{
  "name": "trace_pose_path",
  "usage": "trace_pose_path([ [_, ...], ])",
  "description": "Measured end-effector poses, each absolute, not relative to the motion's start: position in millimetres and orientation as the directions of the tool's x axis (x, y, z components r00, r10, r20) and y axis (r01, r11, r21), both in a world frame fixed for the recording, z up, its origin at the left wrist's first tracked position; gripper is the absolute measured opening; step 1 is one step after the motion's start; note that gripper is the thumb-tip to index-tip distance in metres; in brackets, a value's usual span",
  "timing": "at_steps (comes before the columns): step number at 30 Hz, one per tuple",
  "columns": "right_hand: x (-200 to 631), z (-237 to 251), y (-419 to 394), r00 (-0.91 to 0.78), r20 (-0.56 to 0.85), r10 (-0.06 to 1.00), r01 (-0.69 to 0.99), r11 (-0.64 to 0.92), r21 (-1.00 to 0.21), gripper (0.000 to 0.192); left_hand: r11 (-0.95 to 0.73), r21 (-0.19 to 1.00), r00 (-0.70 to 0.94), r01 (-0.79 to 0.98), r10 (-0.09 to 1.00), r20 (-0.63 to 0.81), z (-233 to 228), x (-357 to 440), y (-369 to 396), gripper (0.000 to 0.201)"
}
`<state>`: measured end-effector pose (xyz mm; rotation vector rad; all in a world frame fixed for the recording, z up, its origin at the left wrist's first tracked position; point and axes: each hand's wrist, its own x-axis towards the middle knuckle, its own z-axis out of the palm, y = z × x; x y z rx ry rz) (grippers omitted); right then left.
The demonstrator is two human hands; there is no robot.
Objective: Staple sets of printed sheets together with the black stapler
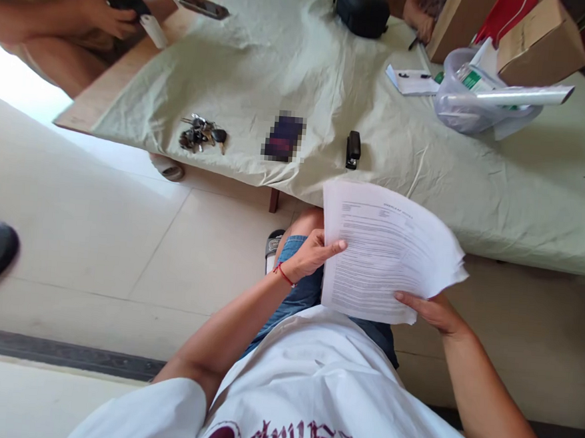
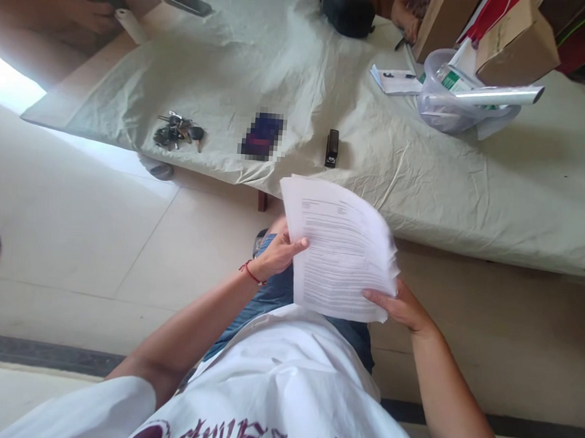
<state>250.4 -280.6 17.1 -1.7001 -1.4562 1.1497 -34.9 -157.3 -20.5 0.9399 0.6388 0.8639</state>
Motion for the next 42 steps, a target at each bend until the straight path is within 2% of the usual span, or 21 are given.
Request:
trace_pose_path([
  [3,263,-4,-288,-0.029,-0.509,0.860,0.235,-0.489,-0.840,0.038,0.374,0.868,0.449,-0.327,0.870,-0.206,-29,-10,-153,0.060],
  [5,266,-17,-289,0.027,-0.599,0.800,0.117,-0.597,-0.793,0.048,0.399,0.862,0.438,-0.312,0.866,-0.242,-37,7,-149,0.064],
  [7,265,-27,-285,0.110,-0.599,0.793,-0.014,-0.601,-0.799,0.050,0.421,0.860,0.434,-0.287,0.858,-0.275,-48,20,-146,0.066],
  [10,262,-35,-276,0.241,-0.547,0.802,-0.183,-0.516,-0.837,0.051,0.480,0.841,0.465,-0.249,0.821,-0.331,-60,31,-142,0.068],
  [15,260,-35,-260,0.255,-0.500,0.828,-0.234,-0.449,-0.863,0.055,0.601,0.769,0.599,-0.219,0.705,-0.380,-51,29,-127,0.061],
  [20,256,-31,-250,0.168,-0.450,0.877,-0.155,-0.427,-0.891,0.059,0.705,0.675,0.711,-0.218,0.589,-0.385,-32,19,-106,0.056],
  [25,261,-30,-242,0.047,-0.548,0.835,0.019,-0.549,-0.836,0.057,0.718,0.658,0.647,-0.225,0.615,-0.450,-36,10,-87,0.047],
  [27,269,-25,-240,0.081,-0.574,0.815,0.111,-0.580,-0.807,0.055,0.713,0.658,0.640,-0.242,0.627,-0.445,-41,12,-85,0.048],
  [28,274,-20,-237,0.153,-0.550,0.821,0.171,-0.570,-0.804,0.056,0.719,0.648,0.645,-0.250,0.623,-0.442,-42,14,-86,0.049],
  [29,279,-13,-235,0.264,-0.475,0.839,0.246,-0.535,-0.809,0.058,0.731,0.630,0.658,-0.263,0.613,-0.437,-43,17,-87,0.051],
  [31,284,8,-225,0.502,-0.146,0.852,0.462,-0.407,-0.788,0.063,0.754,0.594,0.705,-0.279,0.581,-0.407,-44,25,-90,0.054],
  [33,281,33,-208,0.542,0.225,0.809,0.685,-0.271,-0.676,0.059,0.755,0.593,0.728,-0.281,0.570,-0.381,-41,31,-92,0.055],
  [34,277,46,-198,0.464,0.339,0.819,0.784,-0.202,-0.586,0.051,0.747,0.604,0.731,-0.279,0.573,-0.371,-39,32,-91,0.055],
  [35,270,56,-186,0.329,0.378,0.865,0.868,-0.120,-0.483,0.043,0.737,0.618,0.732,-0.274,0.576,-0.363,-37,33,-90,0.054],
  [37,255,69,-160,0.015,0.313,0.949,0.945,0.089,-0.314,0.039,0.723,0.641,0.744,-0.260,0.573,-0.344,-32,33,-88,0.052],
  [39,242,70,-134,-0.172,0.205,0.964,0.942,0.222,-0.251,0.038,0.721,0.645,0.764,-0.252,0.557,-0.325,-28,31,-85,0.051],
  [42,228,57,-106,-0.335,0.058,0.940,0.898,0.337,-0.282,0.032,0.722,0.643,0.773,-0.256,0.552,-0.312,-26,28,-83,0.049],
])
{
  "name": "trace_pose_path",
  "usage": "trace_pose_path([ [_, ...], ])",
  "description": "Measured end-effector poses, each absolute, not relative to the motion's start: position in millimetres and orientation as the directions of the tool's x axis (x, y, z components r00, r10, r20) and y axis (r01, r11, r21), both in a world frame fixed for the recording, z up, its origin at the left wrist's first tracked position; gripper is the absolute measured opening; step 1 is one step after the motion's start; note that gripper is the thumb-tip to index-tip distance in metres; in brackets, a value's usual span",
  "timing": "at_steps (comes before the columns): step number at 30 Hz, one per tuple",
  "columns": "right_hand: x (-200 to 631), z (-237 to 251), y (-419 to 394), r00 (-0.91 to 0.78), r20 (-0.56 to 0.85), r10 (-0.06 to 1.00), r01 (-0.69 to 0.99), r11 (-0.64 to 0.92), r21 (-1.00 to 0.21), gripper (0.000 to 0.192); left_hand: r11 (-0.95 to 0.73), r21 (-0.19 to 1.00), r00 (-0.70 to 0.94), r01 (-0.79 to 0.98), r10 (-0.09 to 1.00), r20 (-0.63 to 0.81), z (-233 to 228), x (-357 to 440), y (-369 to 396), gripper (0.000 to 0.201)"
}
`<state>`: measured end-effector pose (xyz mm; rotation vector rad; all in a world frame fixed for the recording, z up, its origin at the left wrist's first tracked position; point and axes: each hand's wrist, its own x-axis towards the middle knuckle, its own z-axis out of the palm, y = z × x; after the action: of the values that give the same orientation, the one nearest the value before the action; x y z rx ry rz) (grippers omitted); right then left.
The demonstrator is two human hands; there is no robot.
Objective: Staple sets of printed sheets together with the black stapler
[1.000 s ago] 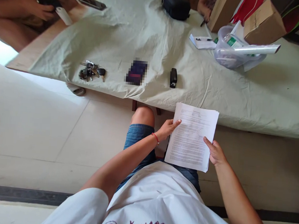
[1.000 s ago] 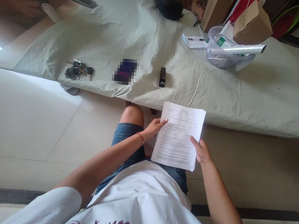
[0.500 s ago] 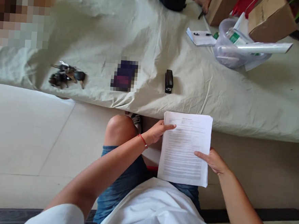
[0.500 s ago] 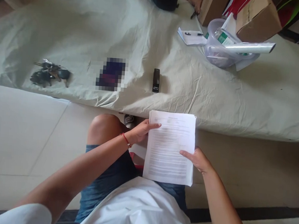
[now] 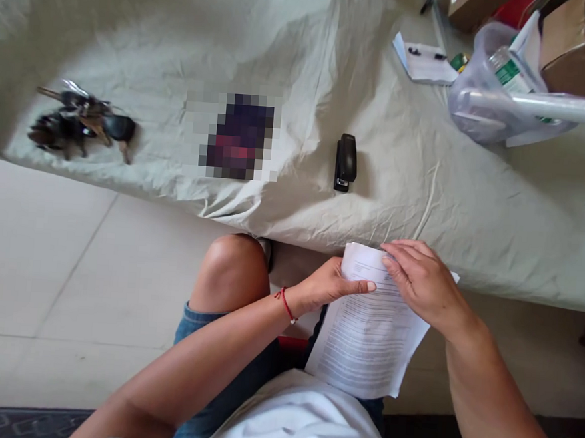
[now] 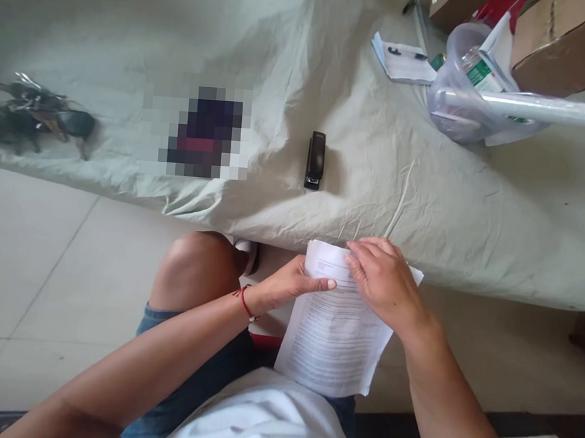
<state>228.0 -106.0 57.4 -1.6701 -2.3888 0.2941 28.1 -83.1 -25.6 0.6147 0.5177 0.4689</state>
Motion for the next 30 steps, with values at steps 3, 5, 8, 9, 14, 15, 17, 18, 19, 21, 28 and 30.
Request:
trace_pose_path([
  [3,220,49,-94,-0.410,0.025,0.912,0.854,0.394,-0.340,0.031,0.718,0.645,0.765,-0.261,0.561,-0.315,-27,26,-82,0.047],
  [5,217,49,-92,-0.425,0.050,0.904,0.840,0.415,-0.350,0.032,0.724,0.635,0.763,-0.270,0.563,-0.318,-29,24,-82,0.046],
  [8,215,52,-93,-0.417,0.096,0.904,0.838,0.423,-0.344,0.036,0.745,0.610,0.759,-0.270,0.555,-0.341,-32,24,-80,0.044],
  [9,214,53,-94,-0.420,0.095,0.902,0.836,0.426,-0.345,0.037,0.748,0.609,0.757,-0.262,0.551,-0.351,-32,24,-79,0.043],
  [14,209,49,-96,-0.459,0.058,0.886,0.801,0.442,-0.403,0.038,0.731,0.628,0.740,-0.267,0.572,-0.353,-34,26,-77,0.038],
  [15,208,47,-96,-0.434,0.074,0.898,0.812,0.426,-0.400,0.038,0.730,0.625,0.744,-0.275,0.573,-0.342,-35,27,-78,0.038],
  [17,205,44,-95,-0.385,0.089,0.919,0.840,0.389,-0.379,0.037,0.726,0.626,0.754,-0.285,0.573,-0.321,-36,28,-78,0.038],
  [18,204,43,-95,-0.376,0.083,0.923,0.847,0.378,-0.375,0.036,0.720,0.632,0.755,-0.287,0.576,-0.314,-37,28,-78,0.038],
  [19,204,42,-95,-0.379,0.071,0.923,0.845,0.376,-0.379,0.035,0.714,0.639,0.751,-0.288,0.582,-0.312,-38,28,-79,0.037],
  [21,202,42,-95,-0.408,0.053,0.912,0.825,0.393,-0.406,0.035,0.699,0.654,0.741,-0.289,0.596,-0.309,-38,29,-78,0.037],
  [28,200,45,-94,-0.454,0.047,0.890,0.807,0.433,-0.401,0.038,0.633,0.737,0.752,-0.236,0.599,-0.274,-38,25,-74,0.036],
  [30,199,44,-93,-0.456,0.053,0.888,0.808,0.438,-0.393,0.039,0.613,0.766,0.754,-0.193,0.592,-0.284,-38,23,-73,0.032],
])
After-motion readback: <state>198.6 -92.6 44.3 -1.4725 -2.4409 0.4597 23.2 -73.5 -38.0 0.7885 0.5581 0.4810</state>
